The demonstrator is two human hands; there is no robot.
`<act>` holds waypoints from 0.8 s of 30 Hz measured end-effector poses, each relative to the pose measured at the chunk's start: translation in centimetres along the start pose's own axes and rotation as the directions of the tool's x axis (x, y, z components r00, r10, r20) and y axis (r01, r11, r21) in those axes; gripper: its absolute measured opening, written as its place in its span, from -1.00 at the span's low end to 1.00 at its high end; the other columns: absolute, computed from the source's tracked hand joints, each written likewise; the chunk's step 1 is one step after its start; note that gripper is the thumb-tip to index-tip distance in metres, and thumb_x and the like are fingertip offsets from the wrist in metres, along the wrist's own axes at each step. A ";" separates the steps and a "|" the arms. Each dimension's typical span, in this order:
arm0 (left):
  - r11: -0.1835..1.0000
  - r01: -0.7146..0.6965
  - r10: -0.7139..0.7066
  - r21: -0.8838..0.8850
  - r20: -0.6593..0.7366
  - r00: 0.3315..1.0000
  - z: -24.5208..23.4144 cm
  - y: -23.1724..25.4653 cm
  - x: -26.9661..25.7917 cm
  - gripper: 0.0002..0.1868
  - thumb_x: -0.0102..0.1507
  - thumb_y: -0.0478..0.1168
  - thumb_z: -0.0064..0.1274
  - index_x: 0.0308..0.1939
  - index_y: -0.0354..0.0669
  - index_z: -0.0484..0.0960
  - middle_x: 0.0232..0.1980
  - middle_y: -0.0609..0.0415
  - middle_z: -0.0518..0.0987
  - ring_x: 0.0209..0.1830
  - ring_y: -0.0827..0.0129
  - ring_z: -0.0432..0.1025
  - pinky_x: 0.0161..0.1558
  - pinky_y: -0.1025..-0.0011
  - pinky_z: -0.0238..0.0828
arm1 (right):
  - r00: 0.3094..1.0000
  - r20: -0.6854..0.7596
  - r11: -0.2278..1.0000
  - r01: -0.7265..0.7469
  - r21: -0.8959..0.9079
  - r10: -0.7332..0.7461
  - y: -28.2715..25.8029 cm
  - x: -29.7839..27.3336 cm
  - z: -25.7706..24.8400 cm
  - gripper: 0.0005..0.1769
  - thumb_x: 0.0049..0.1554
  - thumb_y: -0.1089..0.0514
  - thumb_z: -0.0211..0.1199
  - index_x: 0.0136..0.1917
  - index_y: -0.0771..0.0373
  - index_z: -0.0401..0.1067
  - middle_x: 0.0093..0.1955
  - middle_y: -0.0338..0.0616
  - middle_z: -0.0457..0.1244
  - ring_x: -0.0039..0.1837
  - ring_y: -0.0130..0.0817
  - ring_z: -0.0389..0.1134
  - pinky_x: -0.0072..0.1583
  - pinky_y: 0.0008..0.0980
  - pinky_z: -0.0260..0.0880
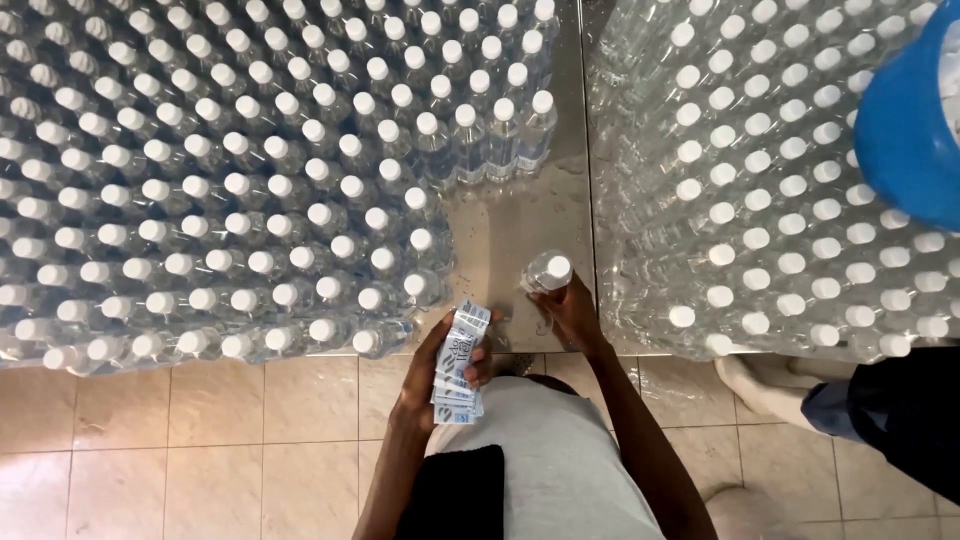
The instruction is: Manual application of adhesive labels to plastic water bottles on a production line table.
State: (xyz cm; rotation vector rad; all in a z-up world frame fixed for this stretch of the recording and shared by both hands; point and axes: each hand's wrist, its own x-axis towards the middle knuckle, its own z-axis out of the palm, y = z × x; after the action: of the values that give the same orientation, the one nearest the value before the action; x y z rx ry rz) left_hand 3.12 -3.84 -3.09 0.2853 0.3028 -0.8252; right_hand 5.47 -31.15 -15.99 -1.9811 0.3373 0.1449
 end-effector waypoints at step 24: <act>0.978 -0.166 0.162 -0.123 -0.040 0.986 2.0 1.3 -7.4 -0.28 0.51 0.10 -0.14 0.55 -0.44 0.33 -0.37 0.00 0.44 -0.58 0.39 0.31 -0.48 0.44 0.32 | 0.962 0.165 0.963 0.240 -0.120 -0.219 -9.0 14.8 12.9 0.07 0.22 0.32 0.33 0.82 0.19 -0.18 0.58 0.25 -0.01 0.58 0.18 0.05 0.57 0.05 0.17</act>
State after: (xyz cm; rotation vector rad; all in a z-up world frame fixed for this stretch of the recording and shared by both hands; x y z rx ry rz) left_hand -0.35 1.22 1.61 0.2019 0.3529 -0.6364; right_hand 22.94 -18.48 -17.39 -2.1165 -0.0024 0.1716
